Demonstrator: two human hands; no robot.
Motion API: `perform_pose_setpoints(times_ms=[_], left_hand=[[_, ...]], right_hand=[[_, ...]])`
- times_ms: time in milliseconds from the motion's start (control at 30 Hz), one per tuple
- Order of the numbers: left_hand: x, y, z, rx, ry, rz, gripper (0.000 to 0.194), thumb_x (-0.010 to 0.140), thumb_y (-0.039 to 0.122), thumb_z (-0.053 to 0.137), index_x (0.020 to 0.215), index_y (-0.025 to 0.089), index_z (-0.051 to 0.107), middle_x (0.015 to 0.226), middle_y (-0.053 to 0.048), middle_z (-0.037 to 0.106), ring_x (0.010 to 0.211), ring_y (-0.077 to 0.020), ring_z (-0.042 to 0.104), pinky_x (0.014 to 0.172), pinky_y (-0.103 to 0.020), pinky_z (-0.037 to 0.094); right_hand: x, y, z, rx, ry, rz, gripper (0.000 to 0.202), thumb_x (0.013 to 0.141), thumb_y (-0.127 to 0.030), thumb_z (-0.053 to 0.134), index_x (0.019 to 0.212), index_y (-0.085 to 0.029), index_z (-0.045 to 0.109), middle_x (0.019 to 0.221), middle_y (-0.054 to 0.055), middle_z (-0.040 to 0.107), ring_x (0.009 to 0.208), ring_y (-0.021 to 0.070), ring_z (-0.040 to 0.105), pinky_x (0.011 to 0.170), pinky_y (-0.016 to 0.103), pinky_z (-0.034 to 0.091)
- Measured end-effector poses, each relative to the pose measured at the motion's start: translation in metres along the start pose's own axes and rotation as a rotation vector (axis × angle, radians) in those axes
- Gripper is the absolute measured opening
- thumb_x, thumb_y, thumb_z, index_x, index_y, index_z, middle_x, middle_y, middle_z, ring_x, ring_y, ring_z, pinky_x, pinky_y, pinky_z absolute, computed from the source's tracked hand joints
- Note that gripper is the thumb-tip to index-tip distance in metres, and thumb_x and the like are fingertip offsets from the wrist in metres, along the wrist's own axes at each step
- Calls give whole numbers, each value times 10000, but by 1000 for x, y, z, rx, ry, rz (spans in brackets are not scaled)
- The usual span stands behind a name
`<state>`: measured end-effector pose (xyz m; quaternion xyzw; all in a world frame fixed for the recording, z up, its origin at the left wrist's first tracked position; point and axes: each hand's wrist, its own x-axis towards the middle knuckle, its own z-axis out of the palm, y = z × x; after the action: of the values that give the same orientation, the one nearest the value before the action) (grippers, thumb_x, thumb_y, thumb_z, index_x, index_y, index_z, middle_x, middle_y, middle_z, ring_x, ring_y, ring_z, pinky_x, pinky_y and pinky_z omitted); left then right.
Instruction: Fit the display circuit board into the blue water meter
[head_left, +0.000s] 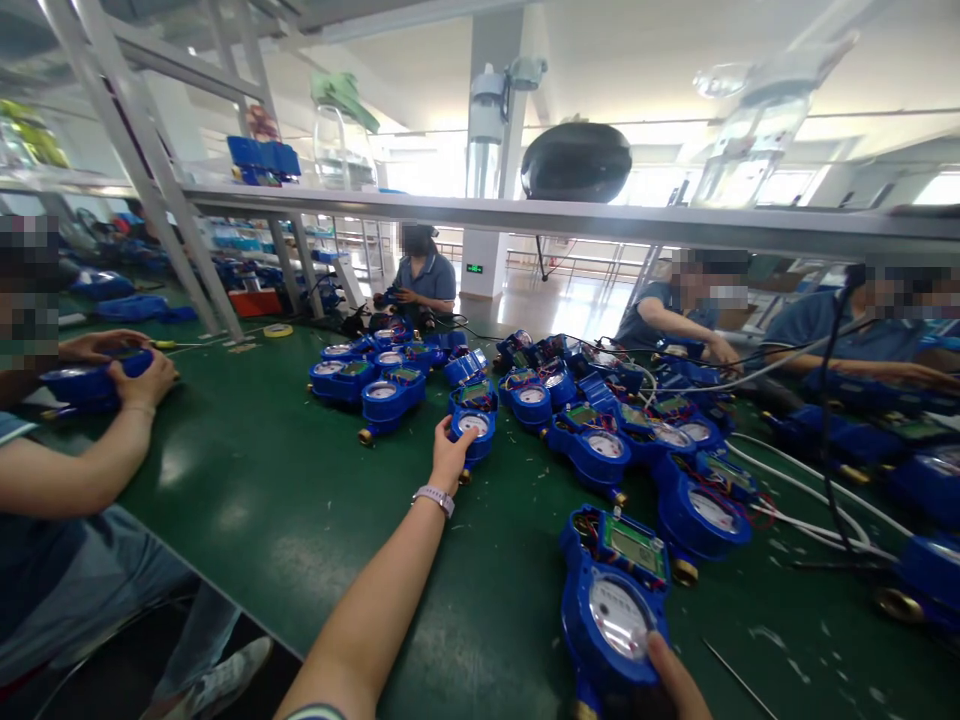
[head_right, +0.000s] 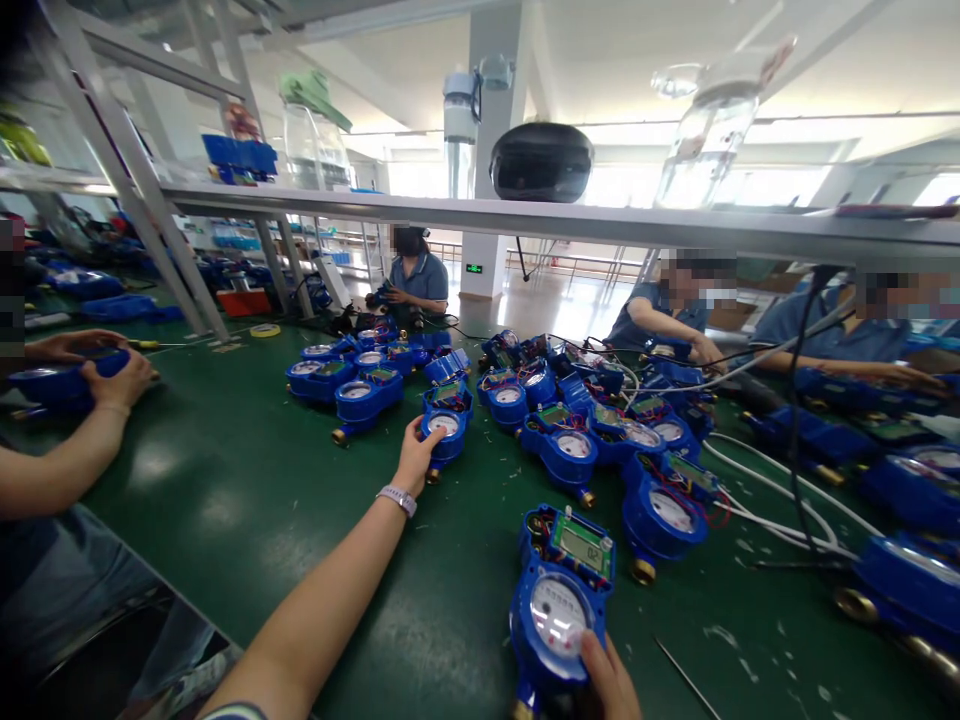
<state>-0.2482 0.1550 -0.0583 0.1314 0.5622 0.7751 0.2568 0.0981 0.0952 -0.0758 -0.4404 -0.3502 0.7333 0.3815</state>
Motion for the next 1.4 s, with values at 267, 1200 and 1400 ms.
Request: perform_pose_setpoints(times_ms=[267, 1200, 1400], left_hand=[[0, 32, -25, 222, 3, -25, 363, 921, 315, 637, 1246, 171, 566, 1301, -113, 570, 1149, -268, 586, 981, -509, 505], [-268, 22, -27, 756, -727, 230, 785, 797, 348, 690, 1490, 274, 328, 1537, -83, 401, 1396, -307, 405, 1184, -479, 300], [-287, 11, -17, 836, -843, 498, 724, 807, 261, 663, 1461, 250, 351, 1540, -102, 388, 1425, -295, 361, 1189, -513, 296]], right_hand=[[-7, -8, 8, 69, 17, -1, 652, 601, -501, 844, 1140, -162, 699, 1064, 85, 729, 1138, 333, 623, 1053, 448, 451], [-44, -20, -11, -404, -67, -590, 767, 778, -344, 774, 1456, -263, 425, 1511, 67, 411, 1404, 268, 361, 1191, 449, 240], [-29, -33, -25, -438, -73, -570, 725, 758, -304, 737, 1420, -200, 458, 1384, 103, 538, 1324, 275, 469, 1143, 447, 336]])
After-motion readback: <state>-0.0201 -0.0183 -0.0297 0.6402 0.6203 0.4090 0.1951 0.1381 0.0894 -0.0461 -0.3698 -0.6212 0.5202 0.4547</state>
